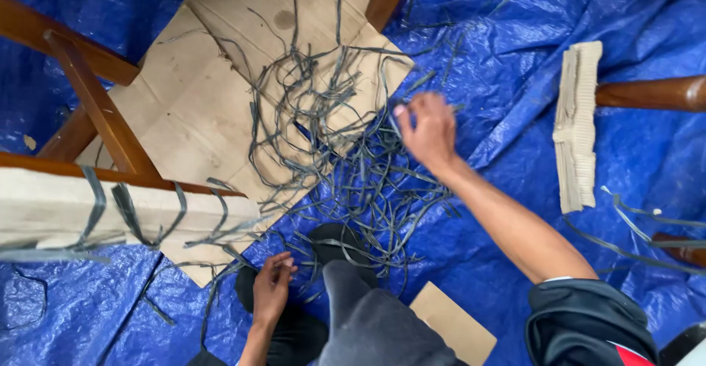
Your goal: Bundling and organizing synthetic weaving strips from the floor.
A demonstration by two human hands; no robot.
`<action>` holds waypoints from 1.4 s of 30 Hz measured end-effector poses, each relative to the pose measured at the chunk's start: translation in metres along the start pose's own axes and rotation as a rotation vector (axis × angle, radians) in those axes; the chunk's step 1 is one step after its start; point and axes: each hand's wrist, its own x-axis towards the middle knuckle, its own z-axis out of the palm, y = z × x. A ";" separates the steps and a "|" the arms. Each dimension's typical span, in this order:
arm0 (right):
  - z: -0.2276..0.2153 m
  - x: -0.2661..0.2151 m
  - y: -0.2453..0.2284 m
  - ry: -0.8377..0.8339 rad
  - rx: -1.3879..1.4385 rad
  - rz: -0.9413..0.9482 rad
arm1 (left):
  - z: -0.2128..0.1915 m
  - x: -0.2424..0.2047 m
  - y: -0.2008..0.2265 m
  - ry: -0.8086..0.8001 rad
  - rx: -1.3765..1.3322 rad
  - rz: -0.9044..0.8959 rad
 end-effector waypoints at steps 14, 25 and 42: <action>0.104 0.033 -0.049 0.067 0.128 -0.187 | 0.007 0.095 0.078 0.524 1.084 0.614; 0.053 -0.128 -0.121 -0.007 0.402 -0.188 | 0.009 0.015 0.046 0.475 0.634 0.439; 0.029 -0.129 -0.113 0.013 0.367 -0.061 | -0.035 -0.025 0.059 0.586 0.143 0.628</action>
